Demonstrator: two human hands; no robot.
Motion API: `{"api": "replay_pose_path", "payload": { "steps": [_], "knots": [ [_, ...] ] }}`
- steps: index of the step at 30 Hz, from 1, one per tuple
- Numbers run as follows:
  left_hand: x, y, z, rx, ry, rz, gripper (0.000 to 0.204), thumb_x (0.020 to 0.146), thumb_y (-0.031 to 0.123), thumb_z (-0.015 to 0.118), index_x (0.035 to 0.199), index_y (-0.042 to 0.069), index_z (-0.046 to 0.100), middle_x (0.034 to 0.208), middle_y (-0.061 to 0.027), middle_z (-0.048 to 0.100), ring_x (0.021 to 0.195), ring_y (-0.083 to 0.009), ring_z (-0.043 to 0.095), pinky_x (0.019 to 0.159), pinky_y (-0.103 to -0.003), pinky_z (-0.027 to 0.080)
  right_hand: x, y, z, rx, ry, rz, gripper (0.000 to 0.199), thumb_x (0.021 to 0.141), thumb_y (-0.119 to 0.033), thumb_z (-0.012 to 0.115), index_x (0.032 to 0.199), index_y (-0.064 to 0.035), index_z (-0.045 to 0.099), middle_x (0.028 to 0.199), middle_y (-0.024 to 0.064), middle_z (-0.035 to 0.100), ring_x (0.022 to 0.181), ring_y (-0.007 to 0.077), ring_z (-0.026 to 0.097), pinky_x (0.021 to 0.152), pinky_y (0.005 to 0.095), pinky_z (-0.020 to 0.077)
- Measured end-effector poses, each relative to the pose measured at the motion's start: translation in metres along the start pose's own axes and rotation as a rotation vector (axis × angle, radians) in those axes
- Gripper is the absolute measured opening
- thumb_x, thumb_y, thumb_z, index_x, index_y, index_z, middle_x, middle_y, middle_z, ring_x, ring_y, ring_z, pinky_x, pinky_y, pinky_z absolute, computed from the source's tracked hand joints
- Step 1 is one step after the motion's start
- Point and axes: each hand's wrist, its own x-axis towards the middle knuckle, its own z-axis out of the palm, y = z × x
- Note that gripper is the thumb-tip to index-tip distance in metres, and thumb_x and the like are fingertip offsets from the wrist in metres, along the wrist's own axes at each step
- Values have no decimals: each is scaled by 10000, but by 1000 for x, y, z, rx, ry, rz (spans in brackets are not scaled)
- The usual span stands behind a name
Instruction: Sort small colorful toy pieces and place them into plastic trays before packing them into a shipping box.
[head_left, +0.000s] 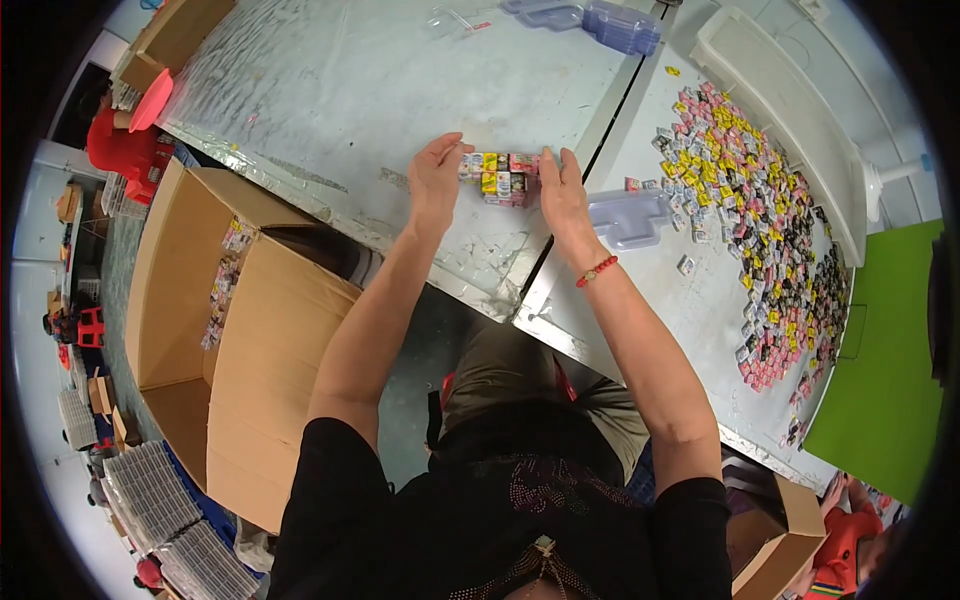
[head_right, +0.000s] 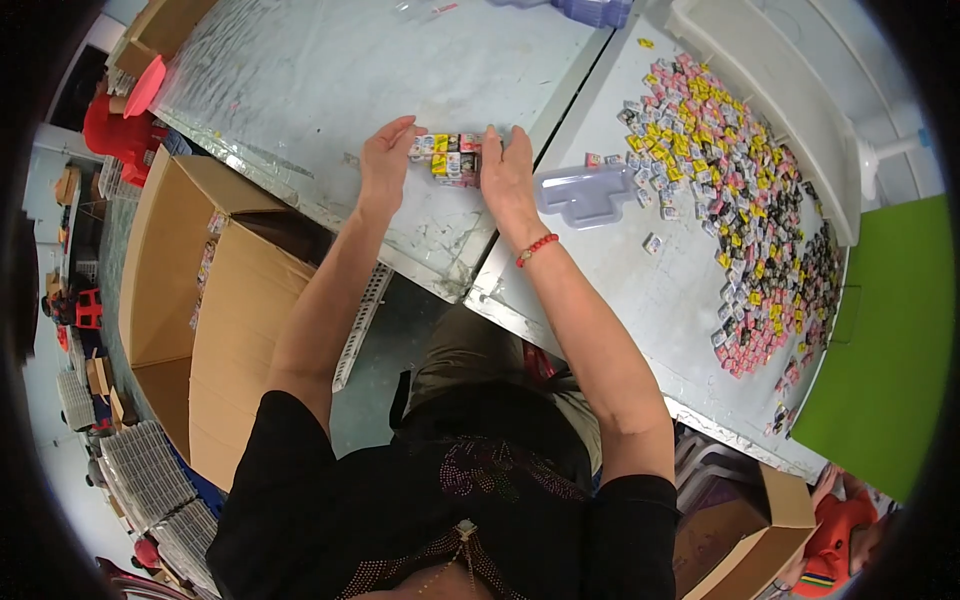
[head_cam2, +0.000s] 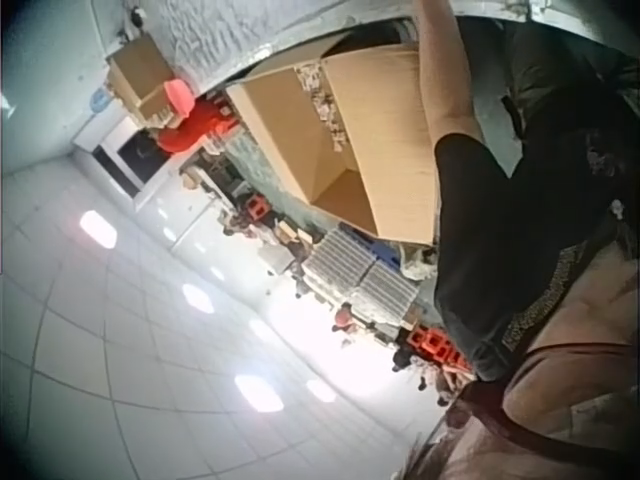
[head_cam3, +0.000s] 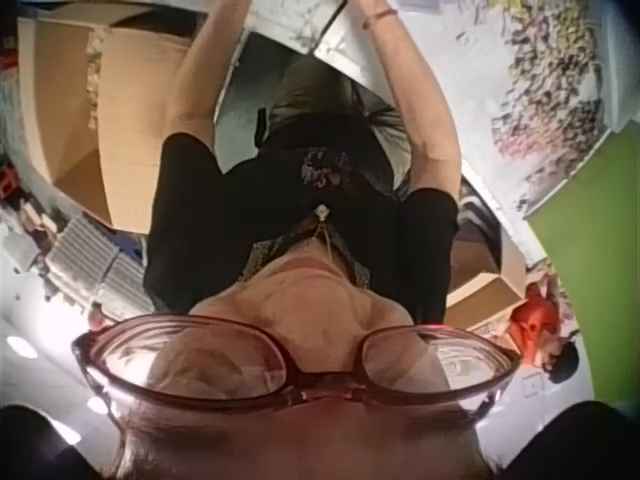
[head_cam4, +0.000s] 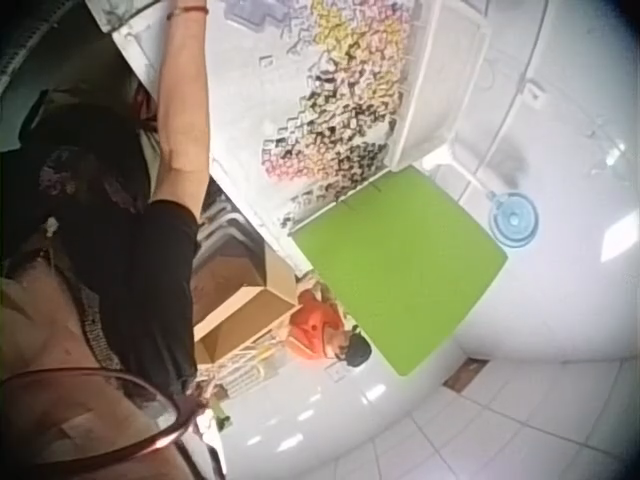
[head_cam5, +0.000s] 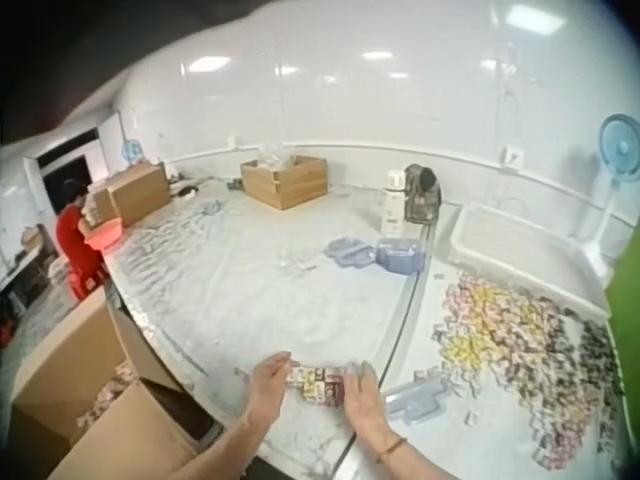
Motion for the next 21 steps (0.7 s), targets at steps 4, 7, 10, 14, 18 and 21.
{"api": "replay_pose_path", "payload": {
  "steps": [4, 7, 10, 14, 18, 21],
  "knots": [
    [-4, 2, 6, 45, -17, 25, 279, 942, 67, 568, 1189, -59, 597, 1023, -110, 703, 894, -103, 608, 827, -221, 461, -5, 0, 1, 144, 2, 44, 712, 1001, -419, 418, 1408, 152, 297, 1448, 327, 356, 1355, 406, 364, 1122, 389, 298],
    [-5, 0, 10, 67, 11, 46, 286, 945, 85, 570, 1187, -66, 594, 1024, -109, 696, 902, -110, 608, 833, -230, 467, -6, 2, 2, 161, 14, 36, 702, 1002, -417, 415, 1408, 144, 303, 1447, 328, 358, 1349, 405, 376, 1122, 385, 297],
    [-4, -2, 18, 65, 42, 75, 314, 945, 120, 588, 1196, -70, 588, 1056, -99, 680, 938, -106, 598, 843, -236, 464, 0, 18, 3, 11, 84, -94, 697, 1006, -413, 408, 1406, 148, 302, 1434, 326, 373, 1339, 405, 384, 1118, 388, 301],
    [2, -18, 16, 28, 86, 169, 322, 954, 142, 587, 1195, -73, 583, 1082, -95, 665, 984, -119, 589, 867, -254, 465, -12, 7, -3, -16, 116, -131, 679, 1005, -402, 421, 1416, 124, 295, 1462, 314, 338, 1376, 383, 339, 1137, 387, 271],
    [-4, -9, 12, 83, 159, 406, 277, 960, 147, 585, 1166, -37, 613, 1078, -98, 671, 984, -141, 605, 862, -264, 474, -70, -37, -19, -141, -9, -466, 544, 977, -280, 529, 1388, 48, 390, 1407, 273, 432, 1317, 388, 425, 1092, 402, 351],
    [-53, 58, 46, 410, -137, 467, 211, 936, 158, 616, 1088, 19, 660, 1062, -121, 677, 976, -208, 639, 840, -317, 501, -123, -36, -49, -159, -174, -670, 341, 882, -69, 637, 1212, -6, 582, 1234, 201, 583, 1120, 394, 571, 944, 401, 489]
  ]
}}
